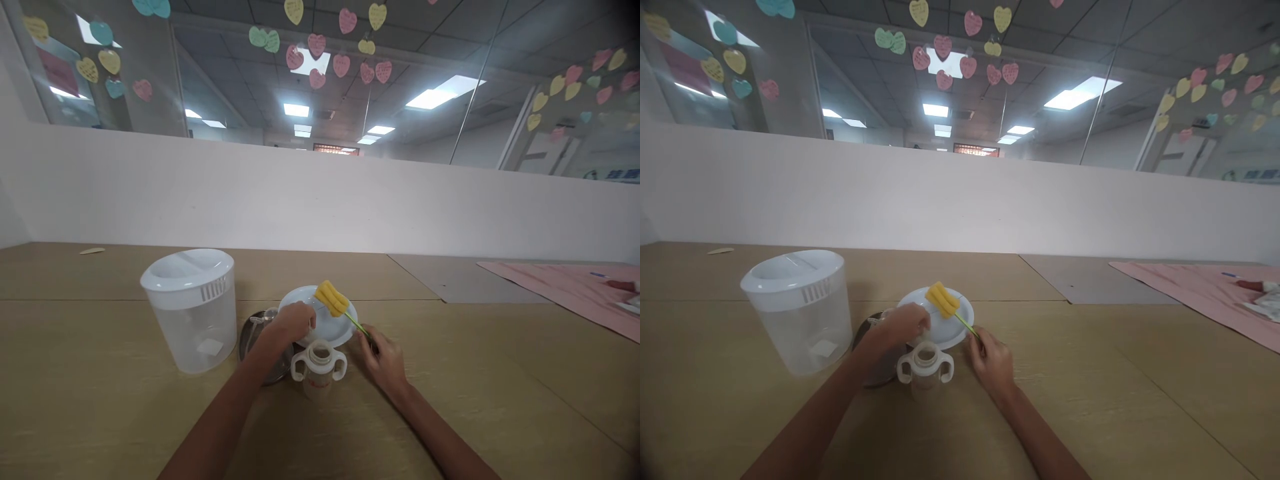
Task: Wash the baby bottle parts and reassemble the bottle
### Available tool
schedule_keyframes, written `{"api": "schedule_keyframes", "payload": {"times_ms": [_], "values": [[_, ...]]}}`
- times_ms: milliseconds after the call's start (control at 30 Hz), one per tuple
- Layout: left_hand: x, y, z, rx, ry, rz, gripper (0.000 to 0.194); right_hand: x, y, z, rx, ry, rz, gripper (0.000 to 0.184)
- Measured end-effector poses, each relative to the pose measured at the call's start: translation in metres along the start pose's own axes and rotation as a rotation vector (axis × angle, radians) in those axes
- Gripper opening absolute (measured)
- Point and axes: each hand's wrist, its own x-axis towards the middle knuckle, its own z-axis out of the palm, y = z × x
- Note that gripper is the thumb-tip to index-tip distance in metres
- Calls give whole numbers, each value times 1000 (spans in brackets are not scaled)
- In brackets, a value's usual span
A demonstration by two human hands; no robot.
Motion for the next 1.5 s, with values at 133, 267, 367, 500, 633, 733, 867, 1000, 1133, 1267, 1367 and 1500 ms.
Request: {"api": "schedule_keyframes", "payload": {"times_ms": [133, 267, 367, 500, 633, 733, 867, 1000, 1133, 1267, 1367, 1500], "values": [[-4, -13, -27, -173, 116, 55, 20, -1, 1, 1, 44, 14, 9, 28], [-11, -18, -51, -564, 240, 106, 16, 0, 2, 2, 85, -3, 11, 27], [-15, -17, -56, -606, 286, 127, 16, 3, 3, 0, 62, -1, 47, 29], [-16, -10, -56, -556, 308, 136, 14, 3, 5, -1, 62, 76, 30, 28], [-22, 2, -63, -504, 357, 166, 13, 1, 8, 3, 77, 24, -27, 27], [-30, 10, -72, -535, 400, 171, 13, 0, 12, 4, 57, 92, 30, 27], [-38, 18, -80, -625, 426, 142, 14, -1, 11, 5, 76, 149, -48, 25], [-39, 22, -80, -724, 428, 110, 18, -4, 8, 5, 58, 127, -44, 25], [-34, 21, -75, -780, 453, 61, 17, -8, 8, 6, 15, 246, -102, 23], [-29, 20, -71, -860, 416, -8, 19, -4, 7, 7, -20, 34, -106, 26], [-27, 19, -71, -934, 434, -46, 24, 0, 8, 5, -16, 53, 34, 30], [-27, 18, -71, -975, 450, -54, 29, 0, 11, 4, 4, 51, 17, 30]]}}
